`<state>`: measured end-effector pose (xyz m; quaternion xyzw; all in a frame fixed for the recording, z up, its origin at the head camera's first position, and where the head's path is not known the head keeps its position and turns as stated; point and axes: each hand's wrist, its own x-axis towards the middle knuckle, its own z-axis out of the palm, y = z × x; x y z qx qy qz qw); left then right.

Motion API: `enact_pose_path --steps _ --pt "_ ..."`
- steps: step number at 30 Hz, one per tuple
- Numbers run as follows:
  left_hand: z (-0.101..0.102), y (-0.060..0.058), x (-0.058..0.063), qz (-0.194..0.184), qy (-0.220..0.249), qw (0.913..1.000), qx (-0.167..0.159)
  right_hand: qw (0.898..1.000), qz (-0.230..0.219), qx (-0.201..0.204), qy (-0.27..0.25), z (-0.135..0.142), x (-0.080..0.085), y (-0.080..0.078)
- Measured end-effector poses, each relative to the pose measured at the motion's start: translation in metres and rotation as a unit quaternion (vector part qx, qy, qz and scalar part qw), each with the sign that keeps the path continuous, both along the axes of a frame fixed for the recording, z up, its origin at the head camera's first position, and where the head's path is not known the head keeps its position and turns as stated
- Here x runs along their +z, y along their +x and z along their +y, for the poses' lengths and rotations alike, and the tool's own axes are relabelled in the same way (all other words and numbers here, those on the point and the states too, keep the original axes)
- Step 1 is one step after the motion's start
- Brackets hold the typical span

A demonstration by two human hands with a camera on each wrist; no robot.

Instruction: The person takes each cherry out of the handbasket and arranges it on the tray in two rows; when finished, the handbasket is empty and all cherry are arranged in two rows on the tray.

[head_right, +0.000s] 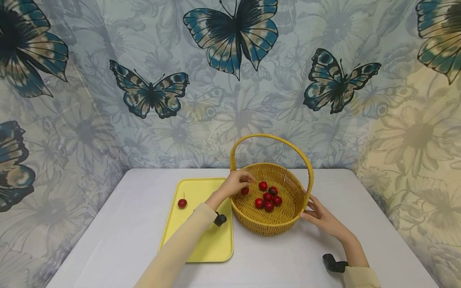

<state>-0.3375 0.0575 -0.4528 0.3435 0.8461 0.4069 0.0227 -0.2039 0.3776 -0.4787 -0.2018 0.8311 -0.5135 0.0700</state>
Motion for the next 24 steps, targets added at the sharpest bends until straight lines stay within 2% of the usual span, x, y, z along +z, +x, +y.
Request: enact_pose_path --steps 5,8,17,24 --pt "-0.003 0.004 0.004 -0.004 0.042 0.9991 0.005 1.000 0.002 0.009 -0.009 0.001 -0.001 -0.001" --pt "-0.004 0.008 0.010 0.009 0.064 0.9979 0.004 1.000 0.005 0.013 -0.011 0.001 -0.001 -0.001" --pt "-0.015 0.026 0.032 0.048 0.078 0.9958 0.000 1.000 0.014 0.015 -0.010 0.001 -0.001 0.000" --pt "-0.030 0.035 0.040 0.079 0.109 0.9909 -0.004 1.000 0.016 0.016 -0.012 0.000 -0.001 0.000"
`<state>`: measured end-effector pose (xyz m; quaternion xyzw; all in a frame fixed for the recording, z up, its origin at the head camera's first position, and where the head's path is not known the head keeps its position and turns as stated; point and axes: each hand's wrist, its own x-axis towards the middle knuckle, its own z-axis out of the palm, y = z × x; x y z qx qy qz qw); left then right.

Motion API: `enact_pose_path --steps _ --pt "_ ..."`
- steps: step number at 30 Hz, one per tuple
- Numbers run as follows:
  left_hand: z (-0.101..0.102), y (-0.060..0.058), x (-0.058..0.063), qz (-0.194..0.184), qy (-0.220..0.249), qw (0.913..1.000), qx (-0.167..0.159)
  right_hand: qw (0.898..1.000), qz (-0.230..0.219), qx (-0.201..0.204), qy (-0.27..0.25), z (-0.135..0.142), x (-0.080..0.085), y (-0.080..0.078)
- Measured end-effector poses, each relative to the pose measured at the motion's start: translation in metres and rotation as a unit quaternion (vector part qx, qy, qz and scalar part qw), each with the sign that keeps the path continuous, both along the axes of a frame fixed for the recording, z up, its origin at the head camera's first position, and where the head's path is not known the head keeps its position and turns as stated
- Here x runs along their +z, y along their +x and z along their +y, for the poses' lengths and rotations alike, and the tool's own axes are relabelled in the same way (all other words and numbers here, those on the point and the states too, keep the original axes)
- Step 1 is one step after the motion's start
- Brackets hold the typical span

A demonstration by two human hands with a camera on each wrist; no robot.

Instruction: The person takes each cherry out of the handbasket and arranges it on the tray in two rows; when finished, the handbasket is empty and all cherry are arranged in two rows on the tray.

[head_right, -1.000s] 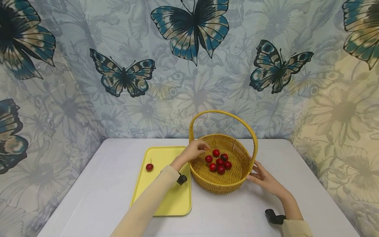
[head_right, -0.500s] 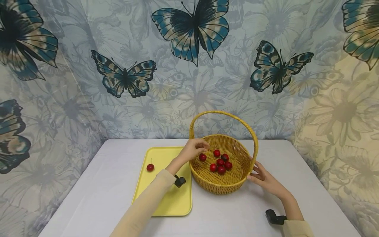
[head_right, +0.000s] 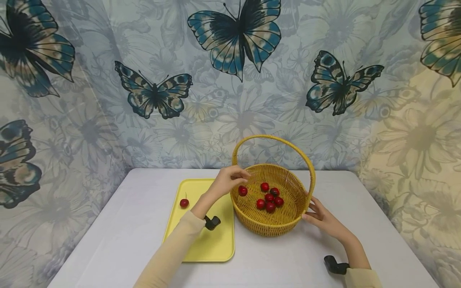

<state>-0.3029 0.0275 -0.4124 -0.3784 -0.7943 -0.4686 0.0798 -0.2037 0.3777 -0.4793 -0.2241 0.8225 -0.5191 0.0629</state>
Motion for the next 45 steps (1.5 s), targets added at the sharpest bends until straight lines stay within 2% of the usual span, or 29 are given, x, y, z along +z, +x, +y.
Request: enact_pose_path --steps 8,13,18,25,29,32,39,45 --pt "-0.019 0.014 0.007 -0.026 0.022 0.9993 0.015 1.000 0.011 0.004 -0.001 0.000 0.001 0.000" --pt "-0.034 0.021 0.008 -0.011 0.021 0.9994 0.025 1.000 0.014 0.001 0.002 -0.001 0.000 0.001" --pt "-0.051 0.024 0.008 0.004 0.006 0.9989 0.046 1.000 0.015 0.001 0.002 -0.001 -0.001 0.000" --pt "-0.077 0.025 0.004 -0.007 0.011 0.9976 0.068 1.000 0.011 0.004 -0.003 -0.001 0.000 0.000" --pt "-0.091 0.023 -0.001 -0.013 0.011 0.9964 0.083 1.000 0.010 0.003 0.000 -0.001 0.000 0.000" --pt "-0.102 0.021 -0.007 -0.037 0.016 0.9948 0.093 1.000 0.010 0.003 0.001 -0.001 -0.001 0.000" --pt "-0.124 0.013 -0.025 -0.065 -0.003 0.9900 0.125 1.000 0.008 0.001 0.000 -0.002 0.000 0.000" --pt "-0.137 0.006 -0.038 -0.087 -0.014 0.9862 0.141 1.000 0.006 0.003 -0.002 -0.003 0.001 0.000"
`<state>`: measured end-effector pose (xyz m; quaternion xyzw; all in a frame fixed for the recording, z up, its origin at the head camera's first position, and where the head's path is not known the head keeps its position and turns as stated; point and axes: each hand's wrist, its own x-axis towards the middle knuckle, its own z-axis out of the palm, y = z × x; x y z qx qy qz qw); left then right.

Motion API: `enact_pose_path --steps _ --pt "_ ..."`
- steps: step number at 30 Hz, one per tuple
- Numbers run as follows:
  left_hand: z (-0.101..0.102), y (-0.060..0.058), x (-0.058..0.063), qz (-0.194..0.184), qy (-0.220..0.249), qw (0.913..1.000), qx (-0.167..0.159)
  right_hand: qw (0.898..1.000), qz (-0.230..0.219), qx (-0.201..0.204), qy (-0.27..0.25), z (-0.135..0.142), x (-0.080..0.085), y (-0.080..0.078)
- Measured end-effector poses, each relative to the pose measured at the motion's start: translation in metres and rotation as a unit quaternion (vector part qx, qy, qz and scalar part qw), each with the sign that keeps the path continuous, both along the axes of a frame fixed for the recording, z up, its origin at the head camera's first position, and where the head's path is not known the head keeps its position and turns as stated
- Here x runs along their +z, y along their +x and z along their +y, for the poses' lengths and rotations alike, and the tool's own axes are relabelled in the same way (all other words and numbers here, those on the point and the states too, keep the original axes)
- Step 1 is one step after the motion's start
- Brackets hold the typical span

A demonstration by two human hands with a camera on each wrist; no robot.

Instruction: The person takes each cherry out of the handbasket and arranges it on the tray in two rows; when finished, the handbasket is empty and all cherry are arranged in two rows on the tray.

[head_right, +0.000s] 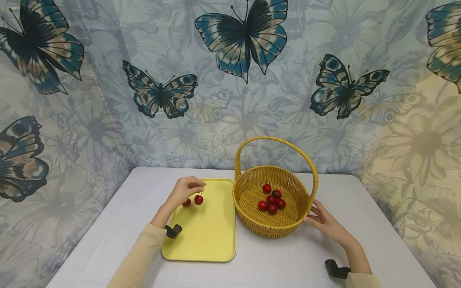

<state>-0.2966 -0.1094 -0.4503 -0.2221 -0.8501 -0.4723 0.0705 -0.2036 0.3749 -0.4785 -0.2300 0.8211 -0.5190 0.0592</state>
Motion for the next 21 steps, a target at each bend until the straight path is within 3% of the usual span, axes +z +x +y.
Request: enact_pose_path --steps 21 --pt "-0.015 -0.015 -0.021 -0.065 -0.055 0.9960 0.028 1.000 0.002 -0.003 -0.003 0.001 -0.004 -0.001"
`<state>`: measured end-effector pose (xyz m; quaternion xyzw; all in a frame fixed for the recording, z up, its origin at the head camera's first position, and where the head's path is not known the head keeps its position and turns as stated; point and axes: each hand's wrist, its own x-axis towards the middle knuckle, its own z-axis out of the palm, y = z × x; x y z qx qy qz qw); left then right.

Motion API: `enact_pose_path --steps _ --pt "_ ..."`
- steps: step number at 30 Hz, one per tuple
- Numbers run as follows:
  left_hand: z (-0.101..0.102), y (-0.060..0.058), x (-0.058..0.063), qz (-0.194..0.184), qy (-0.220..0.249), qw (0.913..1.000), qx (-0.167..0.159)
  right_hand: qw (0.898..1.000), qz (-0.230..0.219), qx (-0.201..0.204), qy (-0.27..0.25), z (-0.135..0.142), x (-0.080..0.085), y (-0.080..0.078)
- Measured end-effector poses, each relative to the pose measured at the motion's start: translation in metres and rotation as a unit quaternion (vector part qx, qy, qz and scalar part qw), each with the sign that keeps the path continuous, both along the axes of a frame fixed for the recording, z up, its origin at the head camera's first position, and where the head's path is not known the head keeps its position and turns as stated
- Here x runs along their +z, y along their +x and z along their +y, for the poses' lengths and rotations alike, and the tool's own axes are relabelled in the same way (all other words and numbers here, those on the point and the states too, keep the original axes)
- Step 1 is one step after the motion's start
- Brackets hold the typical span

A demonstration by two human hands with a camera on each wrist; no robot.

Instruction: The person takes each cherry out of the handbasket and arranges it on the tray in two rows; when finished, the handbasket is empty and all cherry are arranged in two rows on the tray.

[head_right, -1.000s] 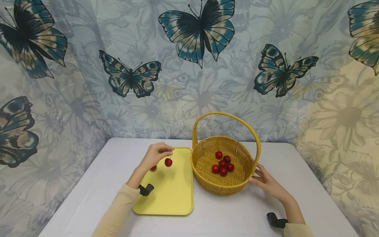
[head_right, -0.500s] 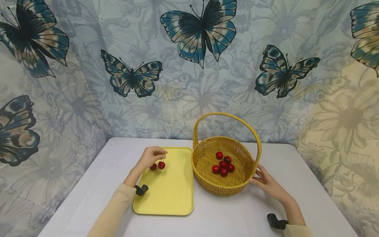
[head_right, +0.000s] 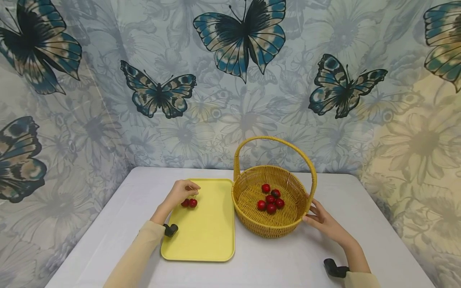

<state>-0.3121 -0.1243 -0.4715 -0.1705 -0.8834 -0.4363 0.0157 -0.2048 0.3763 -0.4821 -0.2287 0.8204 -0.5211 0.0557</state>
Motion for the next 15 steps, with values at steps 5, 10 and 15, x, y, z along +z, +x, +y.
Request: enact_pose_path --steps 5,10,15 --pt "0.0001 -0.0027 -0.0005 0.006 -0.019 0.9998 0.002 1.000 -0.003 -0.004 0.002 -0.0006 0.0001 0.0003" --pt "0.0004 -0.0055 -0.0021 0.009 -0.043 0.9990 -0.002 1.000 -0.004 -0.006 0.003 -0.0009 0.0006 0.0009" --pt "0.0006 -0.0086 -0.0053 0.010 -0.050 0.9987 -0.006 1.000 -0.006 -0.005 0.005 -0.0002 0.0005 0.0009"
